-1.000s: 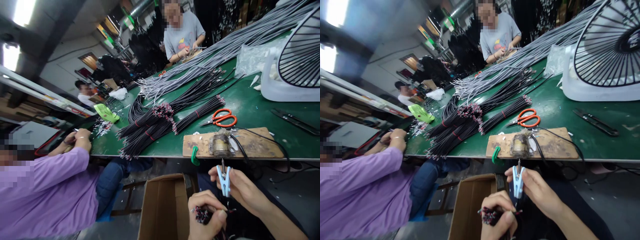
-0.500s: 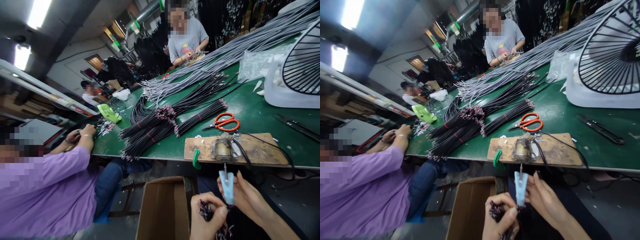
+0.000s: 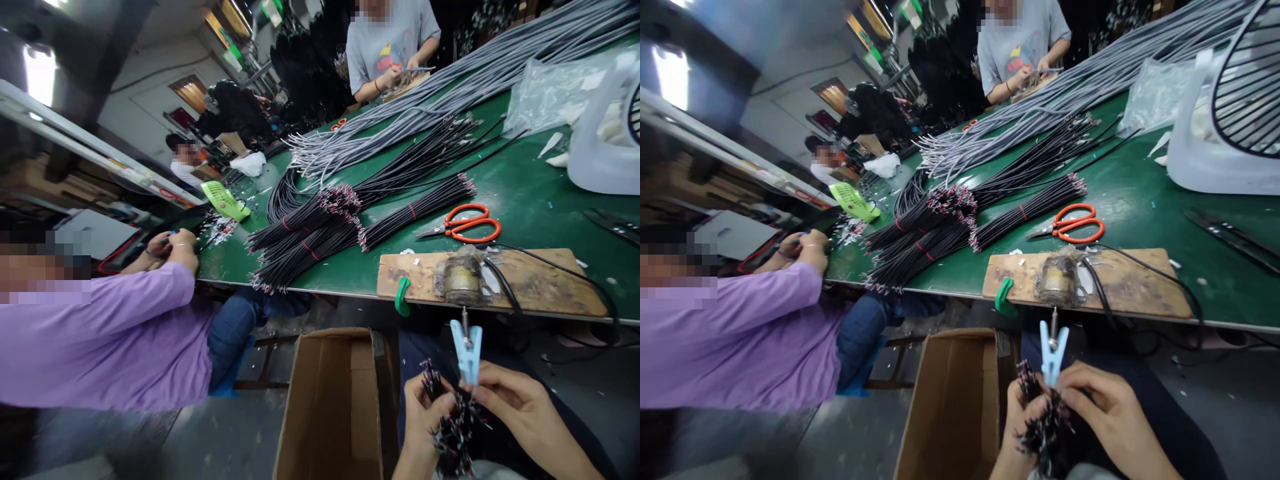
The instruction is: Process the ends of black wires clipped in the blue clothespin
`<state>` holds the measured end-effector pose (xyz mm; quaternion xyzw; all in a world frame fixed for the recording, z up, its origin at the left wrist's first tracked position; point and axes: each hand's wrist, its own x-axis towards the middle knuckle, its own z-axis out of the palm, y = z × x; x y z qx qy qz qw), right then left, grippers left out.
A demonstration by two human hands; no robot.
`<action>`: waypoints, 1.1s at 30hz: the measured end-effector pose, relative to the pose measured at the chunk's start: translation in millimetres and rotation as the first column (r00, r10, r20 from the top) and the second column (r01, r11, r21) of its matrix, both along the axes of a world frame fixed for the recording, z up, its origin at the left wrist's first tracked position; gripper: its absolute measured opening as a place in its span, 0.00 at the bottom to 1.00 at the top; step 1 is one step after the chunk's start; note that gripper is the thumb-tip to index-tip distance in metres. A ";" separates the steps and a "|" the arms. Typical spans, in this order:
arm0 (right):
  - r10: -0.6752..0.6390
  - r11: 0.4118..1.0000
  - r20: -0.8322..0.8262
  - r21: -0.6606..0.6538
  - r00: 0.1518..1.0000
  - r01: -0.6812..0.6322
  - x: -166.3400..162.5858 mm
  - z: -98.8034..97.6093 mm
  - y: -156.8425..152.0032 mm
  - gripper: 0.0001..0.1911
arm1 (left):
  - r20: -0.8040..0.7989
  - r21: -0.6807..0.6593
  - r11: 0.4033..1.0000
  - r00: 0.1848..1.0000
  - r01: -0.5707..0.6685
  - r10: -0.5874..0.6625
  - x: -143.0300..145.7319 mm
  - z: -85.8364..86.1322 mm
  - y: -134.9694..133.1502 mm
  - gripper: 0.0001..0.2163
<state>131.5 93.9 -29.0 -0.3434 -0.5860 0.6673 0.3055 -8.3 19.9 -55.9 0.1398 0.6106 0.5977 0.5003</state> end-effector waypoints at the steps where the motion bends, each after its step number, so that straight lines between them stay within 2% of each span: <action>1: 0.021 1.000 0.013 0.002 1.000 -0.022 1.7 -1.7 -1.1 0.11 | 0.000 -0.020 0.999 0.999 -0.039 0.039 2.1 -4.2 -3.2 0.24; 5: 0.137 0.990 0.079 0.013 0.987 -0.139 6.7 -0.1 -3.0 0.18 | -0.007 -0.086 0.987 0.991 -0.134 0.134 7.8 -1.8 -15.9 0.22; 7: 0.096 0.991 0.143 0.076 0.985 -0.108 4.9 4.5 -0.7 0.15 | -0.015 -0.103 0.981 0.986 -0.167 0.166 9.1 6.0 -18.6 0.22; 10: 0.016 0.963 0.230 0.258 0.973 -0.077 -1.5 11.7 4.4 0.09 | -0.015 -0.111 0.979 0.985 -0.172 0.171 9.8 18.0 -17.5 0.23; 13: 0.035 0.947 0.257 0.300 0.966 -0.114 -6.6 15.3 5.4 0.10 | -0.023 -0.103 0.985 0.991 -0.136 0.135 8.3 25.9 -13.9 0.23; 17: 0.035 0.982 0.201 0.175 0.979 -0.072 -5.9 15.7 -0.3 0.14 | -0.016 -0.064 0.997 0.999 -0.048 0.047 3.3 29.5 -14.5 0.23; 20: 0.101 0.995 0.061 -0.008 0.993 -0.101 -2.5 17.8 -6.5 0.17 | 0.047 -0.020 0.999 0.998 0.049 -0.049 0.8 30.6 -21.6 0.23; 22: 0.091 0.995 -0.030 -0.046 0.995 -0.092 -1.5 20.9 -11.8 0.17 | 0.083 0.022 0.994 0.990 0.109 -0.110 0.8 32.2 -26.9 0.23; 25: -0.019 0.997 -0.055 0.071 0.998 0.023 -2.6 26.5 -21.2 0.15 | 0.129 0.100 0.984 0.979 0.147 -0.159 2.9 36.6 -31.9 0.22; 28: -0.099 0.974 -0.042 0.201 0.994 0.106 -3.4 31.2 -30.1 0.13 | 0.171 0.148 0.978 0.970 0.146 -0.171 6.1 41.0 -34.0 0.21; 31: -0.169 0.923 -0.030 0.347 0.985 0.169 0.6 34.3 -38.2 0.07 | 0.058 0.160 0.982 0.992 0.100 -0.110 8.8 42.8 -35.6 0.19; 32: -0.195 0.889 -0.034 0.416 0.980 0.192 3.1 35.1 -40.8 0.05 | -0.006 0.162 0.984 0.998 0.070 -0.070 9.3 43.0 -36.1 0.18; 33: -0.213 0.850 -0.046 0.484 0.976 0.209 6.1 35.8 -43.2 0.08 | -0.066 0.160 0.986 0.997 0.039 -0.029 9.7 43.2 -36.3 0.17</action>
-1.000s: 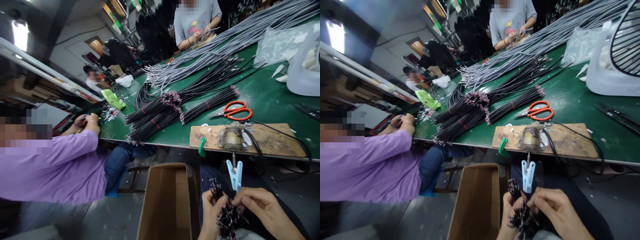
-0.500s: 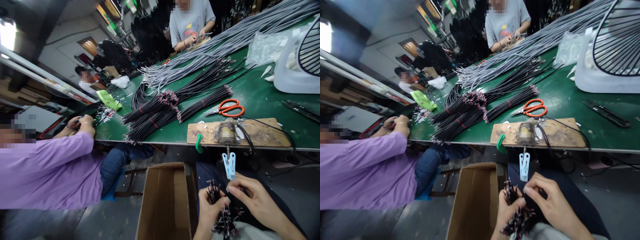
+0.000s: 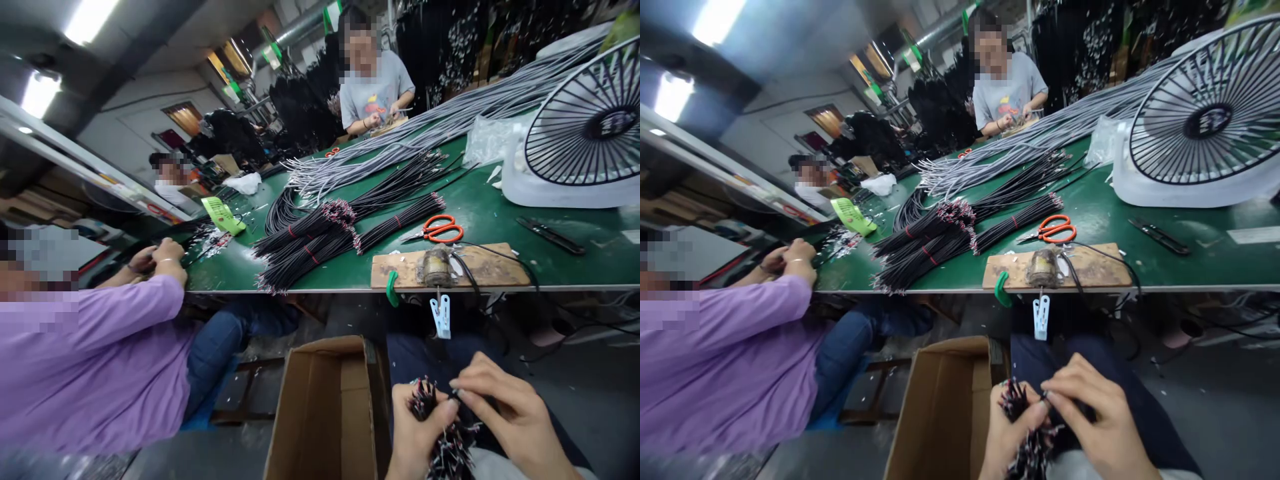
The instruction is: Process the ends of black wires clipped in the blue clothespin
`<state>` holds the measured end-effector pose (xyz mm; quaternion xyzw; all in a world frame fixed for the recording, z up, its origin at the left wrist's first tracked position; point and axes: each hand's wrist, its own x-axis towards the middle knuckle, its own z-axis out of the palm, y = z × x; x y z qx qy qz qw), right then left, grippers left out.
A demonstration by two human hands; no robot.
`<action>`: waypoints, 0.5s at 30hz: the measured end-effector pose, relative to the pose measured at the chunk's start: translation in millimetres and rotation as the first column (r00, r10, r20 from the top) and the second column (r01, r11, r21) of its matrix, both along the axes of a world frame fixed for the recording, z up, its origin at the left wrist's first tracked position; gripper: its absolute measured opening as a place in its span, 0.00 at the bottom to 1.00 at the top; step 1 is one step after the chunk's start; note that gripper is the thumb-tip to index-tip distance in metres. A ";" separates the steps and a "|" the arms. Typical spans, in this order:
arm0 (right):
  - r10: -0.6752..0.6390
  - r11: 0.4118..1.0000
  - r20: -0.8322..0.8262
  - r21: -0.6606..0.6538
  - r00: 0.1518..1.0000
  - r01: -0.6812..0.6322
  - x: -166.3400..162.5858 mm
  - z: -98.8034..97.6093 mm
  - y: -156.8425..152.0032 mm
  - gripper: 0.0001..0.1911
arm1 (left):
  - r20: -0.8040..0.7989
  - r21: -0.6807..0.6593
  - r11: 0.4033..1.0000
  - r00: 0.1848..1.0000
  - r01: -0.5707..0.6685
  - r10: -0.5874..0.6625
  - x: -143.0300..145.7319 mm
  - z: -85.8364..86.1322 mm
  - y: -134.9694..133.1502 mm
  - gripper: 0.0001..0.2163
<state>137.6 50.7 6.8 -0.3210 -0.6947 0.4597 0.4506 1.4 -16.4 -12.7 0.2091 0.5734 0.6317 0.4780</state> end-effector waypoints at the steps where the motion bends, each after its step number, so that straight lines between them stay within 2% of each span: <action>1: -0.007 0.998 0.001 0.064 1.000 0.007 3.1 0.7 -2.2 0.12 | -0.047 -0.008 0.999 0.998 -0.031 0.030 0.2 0.4 0.0 0.16; 4: -0.005 0.991 0.000 0.133 1.000 0.005 11.2 1.8 -5.8 0.16 | -0.107 -0.058 0.998 0.994 -0.033 0.026 -0.1 3.6 2.3 0.15; 9: -0.062 0.998 0.111 0.024 0.992 0.060 13.0 0.0 -2.4 0.06 | -0.150 -0.031 0.995 0.984 0.095 -0.099 -2.2 15.0 9.7 0.15; 12: -0.025 1.000 0.128 0.010 0.992 0.024 9.8 1.1 -0.6 0.05 | -0.172 -0.052 0.991 0.977 0.123 -0.130 -3.1 19.8 12.7 0.15; 15: -0.042 0.999 0.107 0.019 0.993 0.040 7.0 3.4 -0.1 0.04 | -0.149 -0.067 0.990 0.980 0.123 -0.132 -1.2 19.2 13.2 0.16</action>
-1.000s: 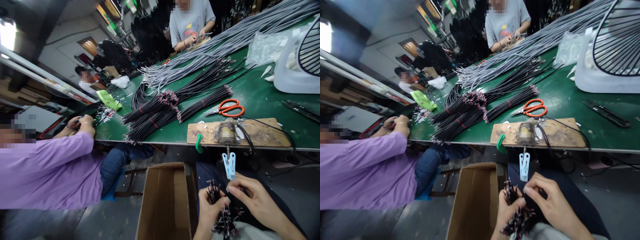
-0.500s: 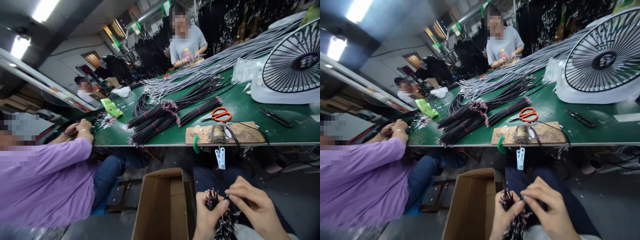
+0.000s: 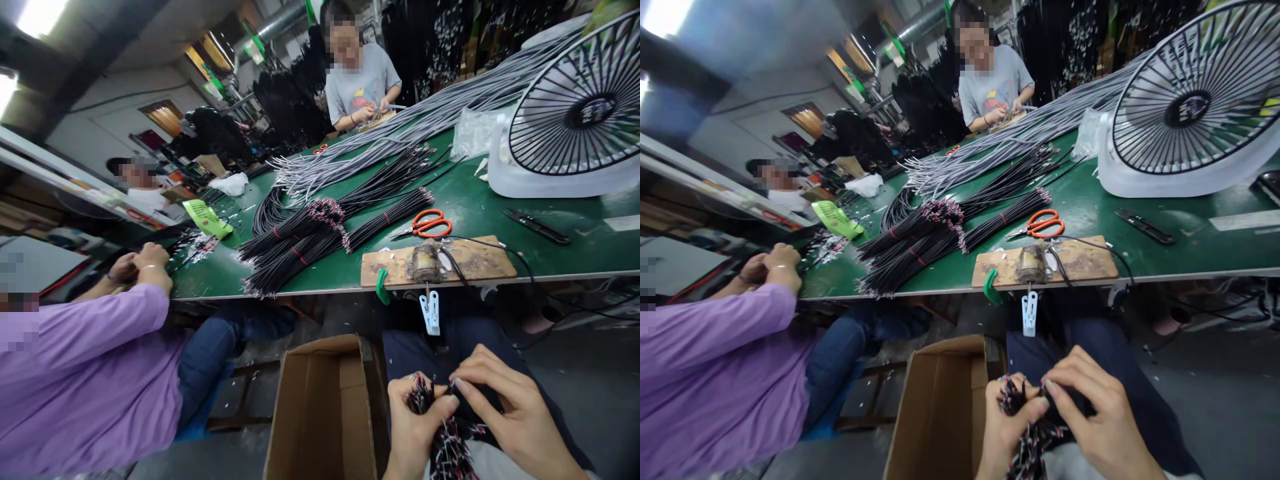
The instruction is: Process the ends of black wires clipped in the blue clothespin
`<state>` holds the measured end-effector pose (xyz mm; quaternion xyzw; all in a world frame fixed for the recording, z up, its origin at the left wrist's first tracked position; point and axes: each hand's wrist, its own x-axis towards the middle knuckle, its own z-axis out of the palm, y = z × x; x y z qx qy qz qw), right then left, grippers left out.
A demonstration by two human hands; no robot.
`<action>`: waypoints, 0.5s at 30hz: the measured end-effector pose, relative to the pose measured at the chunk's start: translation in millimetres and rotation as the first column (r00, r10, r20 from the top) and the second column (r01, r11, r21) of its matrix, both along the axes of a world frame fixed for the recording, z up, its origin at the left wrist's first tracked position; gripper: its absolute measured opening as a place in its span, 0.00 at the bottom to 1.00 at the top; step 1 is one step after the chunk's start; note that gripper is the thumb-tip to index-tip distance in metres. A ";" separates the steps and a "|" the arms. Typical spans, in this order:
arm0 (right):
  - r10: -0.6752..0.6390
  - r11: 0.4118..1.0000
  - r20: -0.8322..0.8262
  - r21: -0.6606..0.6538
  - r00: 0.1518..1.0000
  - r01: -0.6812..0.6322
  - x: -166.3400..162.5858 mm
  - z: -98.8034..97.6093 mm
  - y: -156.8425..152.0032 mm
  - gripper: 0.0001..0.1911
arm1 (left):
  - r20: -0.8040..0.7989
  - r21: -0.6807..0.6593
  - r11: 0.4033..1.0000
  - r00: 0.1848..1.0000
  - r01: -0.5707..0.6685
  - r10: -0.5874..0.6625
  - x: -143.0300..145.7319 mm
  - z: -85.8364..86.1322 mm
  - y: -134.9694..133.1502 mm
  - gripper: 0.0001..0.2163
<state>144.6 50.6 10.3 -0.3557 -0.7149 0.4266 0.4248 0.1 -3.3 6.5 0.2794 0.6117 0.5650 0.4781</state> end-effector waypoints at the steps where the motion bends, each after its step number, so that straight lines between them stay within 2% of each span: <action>1: -0.005 1.000 -0.007 -0.003 1.000 0.005 -0.6 0.0 0.1 0.05 | 0.019 0.006 1.000 1.000 -0.013 0.013 1.2 -1.2 -0.3 0.16; 5: 0.022 0.997 -0.021 -0.075 1.000 -0.023 -1.4 -5.5 1.7 0.08 | 0.130 0.002 0.992 0.984 -0.125 0.124 5.6 -5.2 -1.4 0.15; 7: 0.027 0.989 -0.047 -0.144 0.999 -0.033 -1.6 -9.0 3.3 0.07 | 0.172 0.004 0.991 0.976 -0.135 0.132 5.6 -4.8 -0.3 0.15; 11: 0.039 0.972 -0.112 -0.225 0.993 -0.064 -3.7 -7.8 7.9 0.04 | 0.108 0.071 0.995 0.991 0.069 -0.076 1.6 -4.0 4.5 0.15; 13: 0.054 0.981 -0.092 -0.180 0.994 -0.070 -5.7 -3.8 10.7 0.07 | 0.049 0.074 0.992 0.993 0.102 -0.106 -0.7 -6.9 6.1 0.16; 15: 0.052 0.993 -0.060 -0.102 0.997 -0.058 -7.9 -0.3 13.5 0.08 | 0.069 0.051 0.996 0.995 0.075 -0.079 -2.5 -11.2 6.9 0.16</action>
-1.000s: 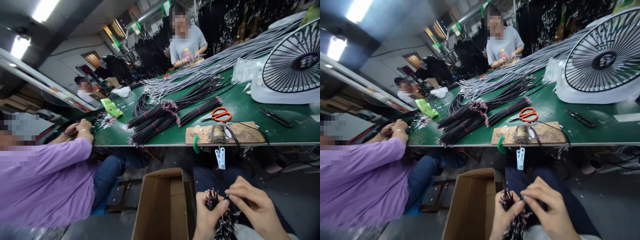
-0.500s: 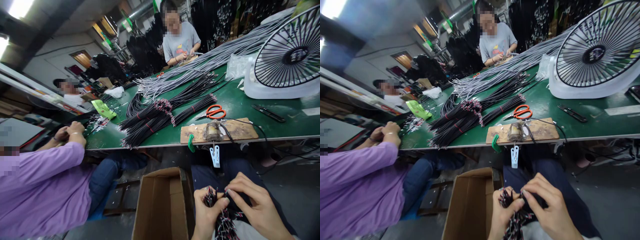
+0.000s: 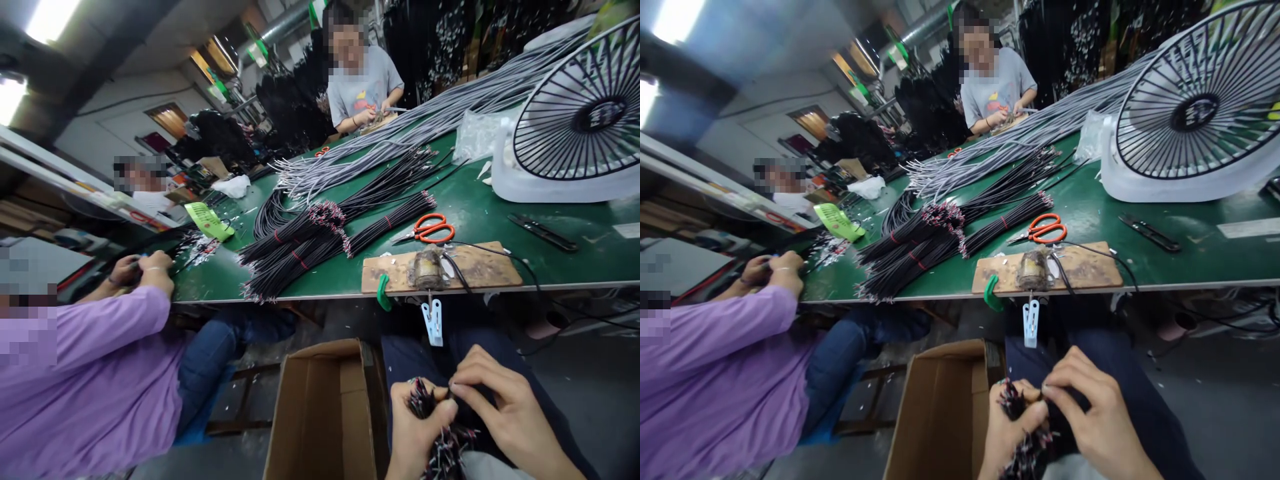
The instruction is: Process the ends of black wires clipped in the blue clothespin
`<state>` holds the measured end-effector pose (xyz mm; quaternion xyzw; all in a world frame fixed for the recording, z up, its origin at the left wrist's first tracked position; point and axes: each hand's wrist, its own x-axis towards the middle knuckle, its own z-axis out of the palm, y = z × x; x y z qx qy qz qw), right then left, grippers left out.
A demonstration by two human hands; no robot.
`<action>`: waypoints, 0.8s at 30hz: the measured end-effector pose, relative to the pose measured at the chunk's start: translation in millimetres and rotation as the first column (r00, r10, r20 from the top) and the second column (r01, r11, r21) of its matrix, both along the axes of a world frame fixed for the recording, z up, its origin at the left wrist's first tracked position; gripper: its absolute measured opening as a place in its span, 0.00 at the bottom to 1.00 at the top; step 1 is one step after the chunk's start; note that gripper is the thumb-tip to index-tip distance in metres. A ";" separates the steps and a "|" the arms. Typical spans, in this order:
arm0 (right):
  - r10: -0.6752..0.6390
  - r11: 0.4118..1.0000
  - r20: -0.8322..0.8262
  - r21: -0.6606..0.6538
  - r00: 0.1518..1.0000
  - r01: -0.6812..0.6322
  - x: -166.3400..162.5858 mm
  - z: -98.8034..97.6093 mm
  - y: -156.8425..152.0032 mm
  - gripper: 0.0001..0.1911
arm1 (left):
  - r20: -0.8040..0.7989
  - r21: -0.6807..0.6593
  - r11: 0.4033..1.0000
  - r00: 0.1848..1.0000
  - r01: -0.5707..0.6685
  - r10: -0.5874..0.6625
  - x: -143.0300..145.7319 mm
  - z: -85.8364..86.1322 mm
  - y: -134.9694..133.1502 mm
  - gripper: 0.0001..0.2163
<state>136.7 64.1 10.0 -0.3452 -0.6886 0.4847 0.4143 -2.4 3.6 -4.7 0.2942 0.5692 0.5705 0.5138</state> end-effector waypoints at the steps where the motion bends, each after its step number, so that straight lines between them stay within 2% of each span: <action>1: 0.001 1.000 0.009 0.019 1.000 -0.001 -1.1 1.0 1.4 0.08 | 0.036 -0.028 1.000 0.999 -0.003 0.004 -0.9 -1.8 0.5 0.17; 2: 0.011 1.000 0.008 0.010 1.000 -0.011 -2.2 1.3 2.7 0.08 | 0.074 -0.054 0.999 0.997 0.005 -0.001 -1.8 -2.8 1.2 0.18; 4: 0.078 0.991 -0.045 -0.110 0.996 -0.082 -4.4 0.0 5.6 0.12 | 0.101 -0.066 0.997 0.994 0.034 -0.027 -3.8 -1.6 4.1 0.18; 7: 0.191 0.895 -0.226 -0.359 0.955 -0.264 -7.7 -5.2 12.7 0.17 | 0.012 0.053 0.998 1.000 0.015 -0.016 -7.8 7.8 11.8 0.15; 9: 0.182 0.830 -0.298 -0.465 0.937 -0.309 -10.4 -8.2 21.0 0.16 | -0.042 0.126 0.992 0.999 -0.001 0.006 -11.1 16.4 17.3 0.12; 11: 0.119 0.793 -0.306 -0.543 0.945 -0.276 -14.6 -8.6 32.3 0.15 | -0.098 0.177 0.984 0.995 -0.009 0.027 -14.7 24.0 21.7 0.07; 14: 0.042 0.758 -0.333 -0.604 0.942 -0.247 -24.0 -3.3 50.5 0.19 | -0.204 0.267 0.964 0.977 -0.004 0.061 -19.9 31.3 26.7 0.02; 17: -0.008 0.729 -0.377 -0.637 0.926 -0.252 -33.7 5.3 62.2 0.21 | -0.260 0.335 0.942 0.961 -0.004 0.096 -23.7 34.6 32.6 0.01; 24: -0.028 0.685 -0.525 -0.630 0.850 -0.366 -40.7 12.5 63.6 0.20 | -0.326 0.286 0.954 0.945 0.087 0.011 -26.2 33.6 48.8 0.01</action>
